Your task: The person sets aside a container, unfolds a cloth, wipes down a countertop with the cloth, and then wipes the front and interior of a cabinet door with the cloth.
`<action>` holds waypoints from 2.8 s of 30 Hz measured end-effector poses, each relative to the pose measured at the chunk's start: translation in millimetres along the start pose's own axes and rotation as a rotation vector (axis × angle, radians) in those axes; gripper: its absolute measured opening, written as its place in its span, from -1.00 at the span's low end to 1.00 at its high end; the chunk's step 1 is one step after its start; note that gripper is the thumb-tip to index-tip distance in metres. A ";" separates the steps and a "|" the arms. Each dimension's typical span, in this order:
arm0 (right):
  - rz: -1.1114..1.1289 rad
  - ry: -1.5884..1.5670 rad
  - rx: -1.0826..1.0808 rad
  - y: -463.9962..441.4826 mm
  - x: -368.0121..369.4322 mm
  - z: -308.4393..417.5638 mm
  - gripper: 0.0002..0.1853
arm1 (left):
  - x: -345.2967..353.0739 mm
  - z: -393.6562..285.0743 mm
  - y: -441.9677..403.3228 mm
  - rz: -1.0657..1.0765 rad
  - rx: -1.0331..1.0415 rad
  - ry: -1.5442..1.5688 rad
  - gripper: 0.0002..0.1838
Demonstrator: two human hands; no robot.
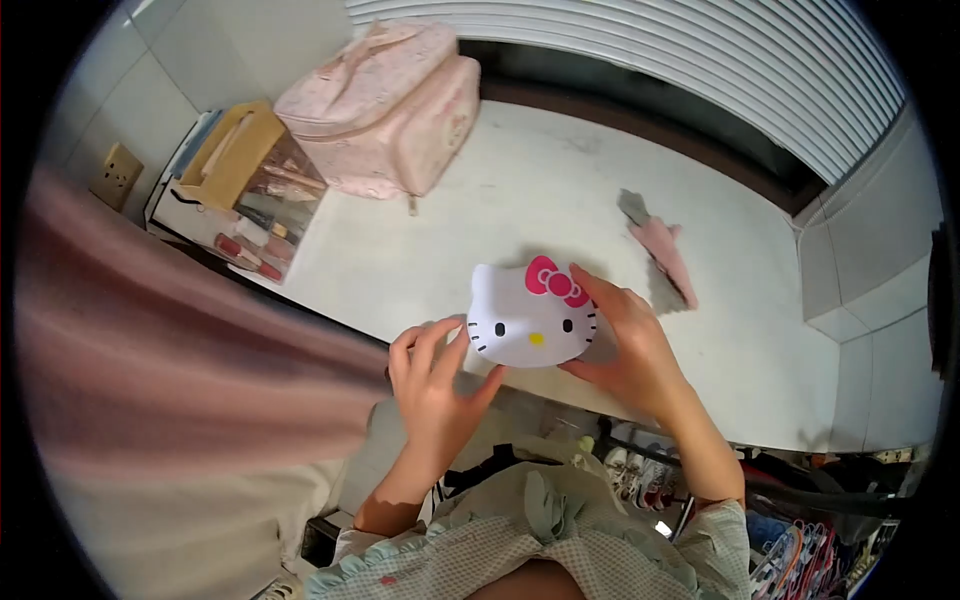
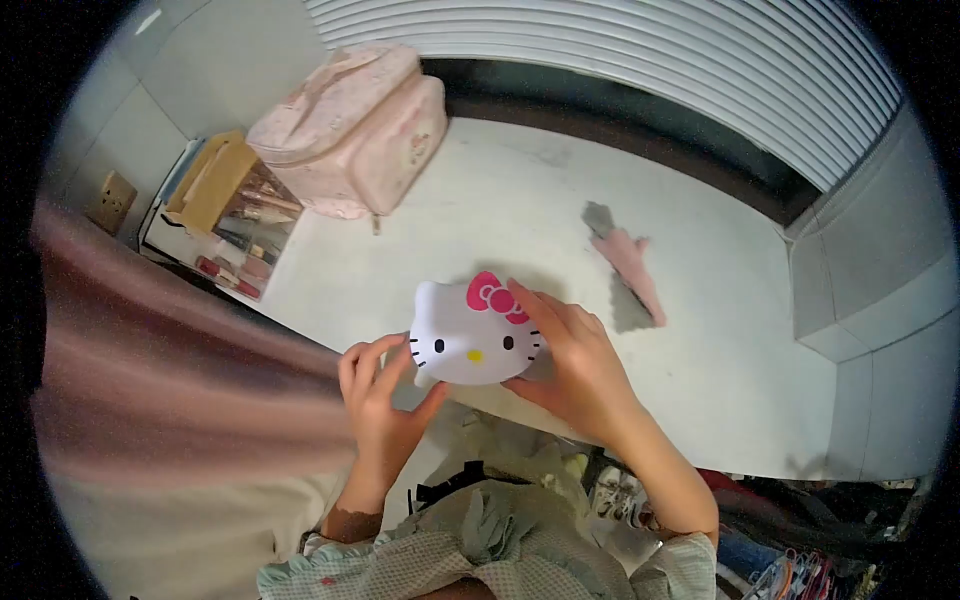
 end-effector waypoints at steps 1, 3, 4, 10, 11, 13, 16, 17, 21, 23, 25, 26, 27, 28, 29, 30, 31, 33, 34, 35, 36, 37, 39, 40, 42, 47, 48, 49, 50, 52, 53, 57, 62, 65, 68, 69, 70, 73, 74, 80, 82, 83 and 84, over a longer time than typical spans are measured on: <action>0.032 -0.015 -0.052 -15.6 9.7 4.6 -0.10 | -4.1 15.1 -4.7 -0.003 -0.017 0.014 -0.48; 0.066 -0.028 -0.085 -43.8 34.2 7.5 -0.11 | -13.0 44.0 -9.4 0.003 -0.056 0.044 -0.44; 0.084 -0.034 -0.101 -57.7 46.4 9.0 -0.11 | -16.5 57.6 -11.5 0.002 -0.070 0.060 -0.42; 0.260 -0.285 -0.271 -146.1 105.6 21.6 -0.14 | -30.4 122.9 -15.6 0.010 -0.184 0.078 -0.36; 0.306 -0.347 -0.272 -159.9 117.1 19.0 -0.14 | -30.6 131.8 -15.1 0.024 -0.192 0.060 -0.37; 0.402 -0.466 -0.274 -185.3 137.2 18.4 -0.14 | -32.1 146.4 -13.9 0.053 -0.206 -0.011 -0.38; 0.594 -0.526 -0.088 -212.9 159.6 25.5 -0.16 | -35.2 164.2 -10.7 0.094 -0.232 -0.116 -0.39; 0.565 -0.496 -0.221 -220.5 169.0 23.8 -0.13 | -35.8 169.3 -8.5 0.105 -0.246 -0.113 -0.38; 0.662 -0.586 -0.087 -231.9 183.4 30.5 -0.14 | -37.3 178.9 -6.7 0.155 -0.290 -0.090 -0.36; 0.645 -0.584 -0.095 -234.6 188.5 28.0 -0.14 | -35.0 183.0 -6.5 0.163 -0.289 -0.087 -0.35; 0.599 -0.588 -0.136 -235.4 192.9 24.1 -0.16 | -33.2 185.1 -7.2 0.176 -0.273 -0.113 -0.35; 0.575 -0.590 -0.156 -235.9 193.9 23.0 -0.17 | -32.8 185.8 -7.9 0.185 -0.257 -0.142 -0.34; 0.539 -0.524 -0.202 -237.1 193.7 23.9 -0.18 | -32.3 185.8 -9.1 0.194 -0.239 -0.170 -0.34; 0.501 -0.457 -0.248 -238.3 193.3 25.5 -0.19 | -32.7 184.8 -11.2 0.181 -0.209 -0.193 -0.37; 0.461 -0.389 -0.291 -238.6 191.9 26.9 -0.20 | -33.3 183.4 -13.5 0.168 -0.177 -0.215 -0.40; 0.412 -0.252 -0.318 -235.4 190.0 27.8 -0.22 | -33.8 182.1 -15.5 0.157 -0.142 -0.237 -0.43; 0.362 -0.113 -0.340 -228.1 187.6 29.7 -0.23 | -33.5 183.9 -16.7 0.152 -0.156 -0.207 -0.46; 0.242 0.161 -0.457 -207.4 178.1 37.1 -0.32 | -31.8 187.6 -20.1 0.148 -0.177 -0.137 -0.53; 0.250 0.173 -0.436 -196.3 169.4 38.8 -0.35 | -32.8 186.9 -23.5 0.111 -0.166 -0.113 -0.55; 0.258 0.185 -0.413 -184.6 157.7 41.4 -0.38 | -35.9 184.2 -28.5 0.075 -0.155 -0.089 -0.57; 0.267 0.197 -0.389 -172.7 145.4 42.7 -0.41 | -37.9 178.5 -33.6 0.040 -0.146 -0.062 -0.58; 0.202 0.189 -0.371 -161.0 128.8 41.6 -0.48 | -36.9 170.5 -39.6 0.039 -0.147 0.015 -0.67; 0.086 0.236 -0.235 -138.2 96.2 27.9 -0.53 | -33.1 148.0 -52.5 0.054 0.019 0.100 -0.70; 0.030 0.259 -0.169 -125.3 79.8 21.2 -0.56 | -31.2 136.0 -58.3 0.060 0.098 0.142 -0.72; -0.118 0.306 -0.032 -94.3 48.0 7.2 -0.61 | -24.1 109.5 -65.3 0.179 0.240 0.181 -0.79; -0.493 0.445 0.183 -27.4 -8.7 -26.4 -0.63 | -9.4 49.9 -67.8 0.445 0.555 0.263 -0.82; -0.539 0.428 0.220 -19.0 -15.8 -37.9 -0.62 | -6.8 39.4 -68.5 0.451 0.595 0.267 -0.82; -0.585 0.410 0.256 -11.9 -23.1 -47.7 -0.61 | -4.0 29.2 -69.2 0.457 0.634 0.269 -0.82; -0.632 0.390 0.291 -4.0 -30.4 -54.8 -0.60 | -1.5 18.6 -69.9 0.462 0.674 0.270 -0.81; -0.645 0.553 0.310 4.0 -38.9 -57.2 -0.57 | 0.1 -4.6 -72.1 0.476 0.723 0.278 -0.81; -0.653 0.611 0.318 9.0 -41.0 -70.3 -0.58 | 1.4 -15.1 -73.7 0.482 0.747 0.280 -0.81; -0.582 0.474 0.362 18.0 -58.1 -83.7 -0.60 | 31.8 -54.4 -84.6 0.625 0.725 0.287 -0.69; -0.489 -0.354 0.376 32.3 -78.0 -101.3 -0.77 | 88.4 -93.3 -100.7 0.450 0.607 0.332 -0.42; -0.359 -0.873 0.433 47.6 -88.6 -94.0 -0.78 | 111.4 -117.5 -96.4 0.525 0.530 0.552 -0.48; -0.353 -1.255 0.282 49.2 -97.3 -84.2 -0.76 | 116.4 -137.6 -98.9 0.794 0.293 0.857 -0.66; -0.344 -1.273 0.299 51.8 -102.0 -79.2 -0.75 | 117.6 -141.9 -98.8 0.900 0.189 0.964 -0.72; -0.334 -1.289 0.316 53.8 -107.7 -72.4 -0.73 | 121.3 -142.5 -97.9 0.942 0.108 1.075 -0.77; -0.281 -1.190 0.342 66.4 -111.2 -91.9 -0.64 | 118.5 -145.1 -97.9 1.100 -0.279 1.477 -0.86; -0.261 -1.134 0.348 70.9 -110.0 -99.6 -0.59 | 111.6 -148.1 -101.0 1.030 -0.345 1.498 -0.84; -0.283 -0.622 0.235 75.3 -114.6 -85.4 -0.62 | 98.0 -144.2 -106.2 0.984 -0.484 1.475 -0.82; -0.364 -0.296 0.163 78.2 -120.3 -72.6 -0.69 | 104.8 -132.5 -103.6 1.017 -0.586 1.561 -0.82; -0.394 -0.016 0.101 79.7 -126.8 -58.1 -0.73 | 107.4 -126.2 -103.1 1.018 -0.569 1.549 -0.82; -0.418 0.265 0.037 80.9 -129.4 -45.6 -0.77 | 109.8 -120.0 -102.5 1.019 -0.552 1.538 -0.83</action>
Point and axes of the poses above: each hand's wrist, its own y-axis away from the middle knuckle, its own x-axis out of the palm, z = x × y, the point moved 4 cm from there along -y, towards the middle knuckle, and after that the axes turned 8 degrees about -y, right-handed, at the moved point
